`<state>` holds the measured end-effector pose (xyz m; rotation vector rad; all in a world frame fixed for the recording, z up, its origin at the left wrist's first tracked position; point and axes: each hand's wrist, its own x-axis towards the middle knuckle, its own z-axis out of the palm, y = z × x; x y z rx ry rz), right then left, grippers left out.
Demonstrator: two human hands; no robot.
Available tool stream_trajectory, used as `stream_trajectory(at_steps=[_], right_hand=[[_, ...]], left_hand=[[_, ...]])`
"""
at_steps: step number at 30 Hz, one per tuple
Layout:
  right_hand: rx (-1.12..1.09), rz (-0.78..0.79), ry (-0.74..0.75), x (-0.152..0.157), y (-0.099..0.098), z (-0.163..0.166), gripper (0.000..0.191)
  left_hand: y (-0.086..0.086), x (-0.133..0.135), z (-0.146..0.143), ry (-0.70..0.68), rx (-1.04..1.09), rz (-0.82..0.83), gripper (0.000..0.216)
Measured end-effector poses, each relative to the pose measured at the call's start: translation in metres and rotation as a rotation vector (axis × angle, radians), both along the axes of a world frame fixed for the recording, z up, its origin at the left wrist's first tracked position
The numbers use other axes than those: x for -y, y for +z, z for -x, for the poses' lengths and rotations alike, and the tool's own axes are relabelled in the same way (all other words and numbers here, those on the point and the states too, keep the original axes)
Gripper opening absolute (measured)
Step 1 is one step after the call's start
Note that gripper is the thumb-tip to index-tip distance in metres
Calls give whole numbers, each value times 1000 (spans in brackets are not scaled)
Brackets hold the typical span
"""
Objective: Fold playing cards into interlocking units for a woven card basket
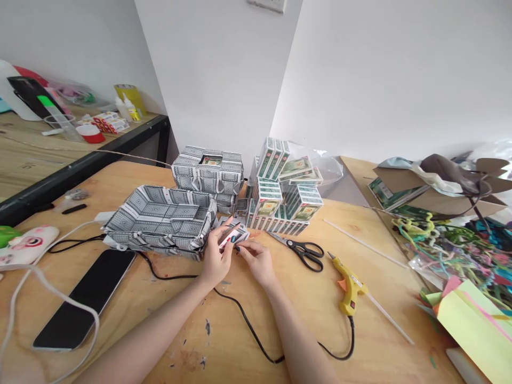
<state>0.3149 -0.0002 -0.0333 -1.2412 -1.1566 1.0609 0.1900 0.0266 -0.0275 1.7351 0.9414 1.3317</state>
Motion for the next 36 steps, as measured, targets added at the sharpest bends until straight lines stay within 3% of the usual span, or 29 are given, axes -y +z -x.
stream_trajectory(at_steps=[3, 8, 11, 15, 19, 25, 36], right_hand=[[-37, 44, -59, -2, -6, 1, 14], [-38, -45, -254, -2, -5, 0, 32], [-69, -25, -190, -2, -2, -2, 43], [-71, 68, -43, -3, -3, -5, 23], [-116, 121, -84, -4, -6, -7, 28], [-256, 105, -138, -7, -5, -9, 35], [-258, 65, -234, -7, -8, -12, 31]], left_hand=[[1, 0, 1, -68, 34, 42, 33], [-2, -2, 0, 83, 9, 143, 33], [-4, -5, -2, 92, 93, 280, 34], [-6, -9, -5, 16, 218, 416, 32], [-8, -9, -6, -80, 178, 454, 33], [-6, -7, -5, -179, 204, 396, 65], [-10, -10, -4, -97, 123, 426, 34]])
